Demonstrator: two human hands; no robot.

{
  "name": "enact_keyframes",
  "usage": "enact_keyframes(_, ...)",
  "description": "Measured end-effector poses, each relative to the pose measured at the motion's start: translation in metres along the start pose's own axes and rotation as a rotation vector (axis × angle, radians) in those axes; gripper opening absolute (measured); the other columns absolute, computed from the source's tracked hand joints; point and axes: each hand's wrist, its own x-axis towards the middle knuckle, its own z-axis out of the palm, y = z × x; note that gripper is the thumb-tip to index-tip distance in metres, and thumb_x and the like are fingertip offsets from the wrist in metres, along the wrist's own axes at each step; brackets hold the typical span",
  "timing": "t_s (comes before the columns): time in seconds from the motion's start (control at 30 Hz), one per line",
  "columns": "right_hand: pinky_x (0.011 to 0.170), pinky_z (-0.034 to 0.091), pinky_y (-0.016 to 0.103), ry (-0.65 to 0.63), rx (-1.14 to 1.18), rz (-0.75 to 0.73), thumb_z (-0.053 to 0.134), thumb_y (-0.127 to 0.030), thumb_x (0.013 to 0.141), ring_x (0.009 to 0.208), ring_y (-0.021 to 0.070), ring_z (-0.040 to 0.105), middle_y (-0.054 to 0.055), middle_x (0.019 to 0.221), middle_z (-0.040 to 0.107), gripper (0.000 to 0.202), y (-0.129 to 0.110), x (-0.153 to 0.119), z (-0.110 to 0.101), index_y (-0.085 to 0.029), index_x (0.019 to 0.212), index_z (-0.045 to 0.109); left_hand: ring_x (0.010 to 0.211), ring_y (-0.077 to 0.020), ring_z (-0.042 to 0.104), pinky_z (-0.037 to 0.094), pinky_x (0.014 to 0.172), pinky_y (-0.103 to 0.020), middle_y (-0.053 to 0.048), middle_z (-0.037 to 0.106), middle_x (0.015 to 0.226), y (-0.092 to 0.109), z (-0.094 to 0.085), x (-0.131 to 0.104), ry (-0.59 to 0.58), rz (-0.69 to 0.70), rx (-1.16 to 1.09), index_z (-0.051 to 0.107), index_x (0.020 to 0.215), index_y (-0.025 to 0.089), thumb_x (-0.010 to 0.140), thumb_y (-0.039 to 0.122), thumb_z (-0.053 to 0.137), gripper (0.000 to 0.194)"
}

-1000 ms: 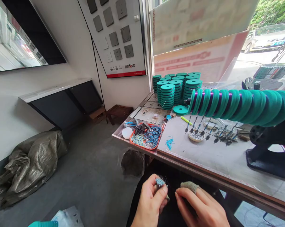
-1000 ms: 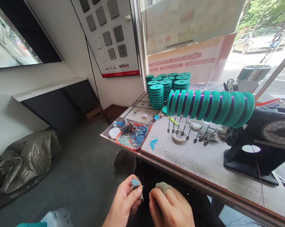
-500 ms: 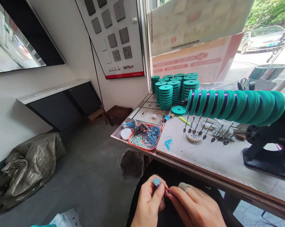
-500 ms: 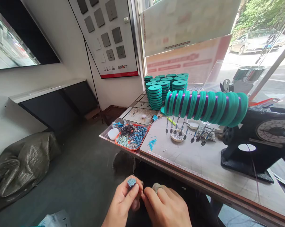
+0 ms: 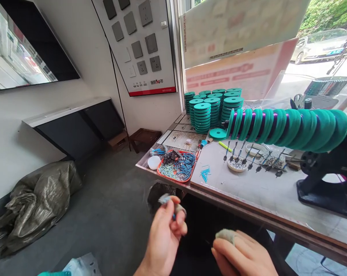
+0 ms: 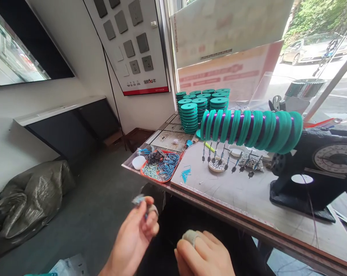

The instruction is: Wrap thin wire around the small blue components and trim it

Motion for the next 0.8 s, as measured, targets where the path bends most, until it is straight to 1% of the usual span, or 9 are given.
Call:
enact_keyframes(0.07,0.046,0.037,0.021,-0.046,0.046,0.048,0.041,-0.014,0.089,0.045,0.0094,0.048,-0.001,0.054,0.051,0.022,0.002,0.0,-0.001,-0.02,0.071,0.051,0.045,-0.0035,0.026,0.02,0.044,-0.016,0.006,0.047,0.051,-0.005,-0.002,-0.001,-0.049,-0.129,0.127,0.055,0.088,0.015,0.064,0.039,0.075,0.039)
enact_keyframes(0.1,0.047,0.038,0.02,-0.074,0.058,0.059,0.04,-0.015,0.089,0.046,0.0097,0.049,-0.001,0.056,0.052,0.021,0.003,0.001,-0.002,-0.02,0.072,0.051,0.045,-0.0032,0.024,0.018,0.044,-0.016,0.006,0.047,0.051,-0.009,-0.003,-0.001,-0.068,-0.158,0.166,0.053,0.087,0.015,0.063,0.042,0.074,0.041)
enact_keyframes(0.2,0.044,0.039,0.02,-0.13,0.05,0.065,0.037,-0.018,0.092,0.043,0.0101,0.05,-0.002,0.054,0.052,0.026,0.004,0.004,-0.004,-0.021,0.07,0.051,0.045,-0.0026,0.021,0.012,0.044,-0.017,0.007,0.046,0.05,-0.019,-0.003,-0.002,-0.099,-0.158,0.24,0.045,0.076,0.017,0.063,0.044,0.072,0.041)
enact_keyframes(0.3,0.044,0.04,0.02,-0.172,0.046,0.076,0.034,-0.02,0.093,0.043,0.0104,0.05,-0.002,0.053,0.052,0.03,0.002,0.007,-0.005,-0.021,0.068,0.05,0.045,-0.0026,0.019,0.009,0.044,-0.018,0.008,0.043,0.049,-0.021,-0.004,-0.001,-0.119,-0.172,0.3,0.04,0.072,0.018,0.065,0.046,0.068,0.04)
enact_keyframes(0.37,0.045,0.042,0.02,-0.198,0.051,0.08,0.034,-0.022,0.094,0.045,0.0106,0.052,-0.001,0.054,0.053,0.031,0.001,0.008,-0.005,-0.021,0.067,0.049,0.044,-0.0028,0.019,0.008,0.044,-0.018,0.008,0.042,0.047,-0.02,-0.004,-0.001,-0.113,-0.18,0.324,0.039,0.073,0.018,0.066,0.044,0.067,0.039)
enact_keyframes(0.43,0.046,0.042,0.021,-0.196,0.058,0.083,0.034,-0.023,0.094,0.047,0.0111,0.053,-0.001,0.055,0.054,0.031,0.001,0.009,-0.004,-0.021,0.067,0.048,0.044,-0.0029,0.02,0.008,0.044,-0.019,0.008,0.043,0.047,-0.019,-0.005,0.0,-0.088,-0.191,0.332,0.04,0.075,0.018,0.065,0.041,0.067,0.037)
enact_keyframes(0.57,0.048,0.043,0.021,-0.219,0.063,0.082,0.034,-0.025,0.094,0.05,0.0117,0.053,-0.002,0.056,0.055,0.031,0.001,0.01,-0.004,-0.022,0.065,0.046,0.045,-0.0036,0.026,0.012,0.045,-0.018,0.006,0.048,0.047,-0.02,-0.004,-0.001,-0.035,-0.233,0.329,0.044,0.079,0.017,0.061,0.038,0.067,0.036)
enact_keyframes(0.67,0.048,0.043,0.022,-0.236,0.054,0.085,0.034,-0.024,0.094,0.05,0.0119,0.053,-0.002,0.055,0.055,0.032,0.002,0.009,-0.003,-0.022,0.064,0.045,0.043,-0.0034,0.026,0.013,0.046,-0.018,0.004,0.05,0.047,-0.022,-0.003,-0.001,-0.031,-0.252,0.334,0.044,0.076,0.017,0.059,0.036,0.066,0.033)
enact_keyframes(0.8,0.048,0.042,0.021,-0.221,0.049,0.085,0.034,-0.024,0.094,0.05,0.0122,0.052,-0.002,0.054,0.055,0.032,0.002,0.008,-0.004,-0.022,0.064,0.046,0.043,-0.0038,0.027,0.013,0.046,-0.019,0.002,0.053,0.047,-0.022,-0.003,0.0,-0.044,-0.232,0.325,0.044,0.072,0.017,0.06,0.033,0.064,0.028)
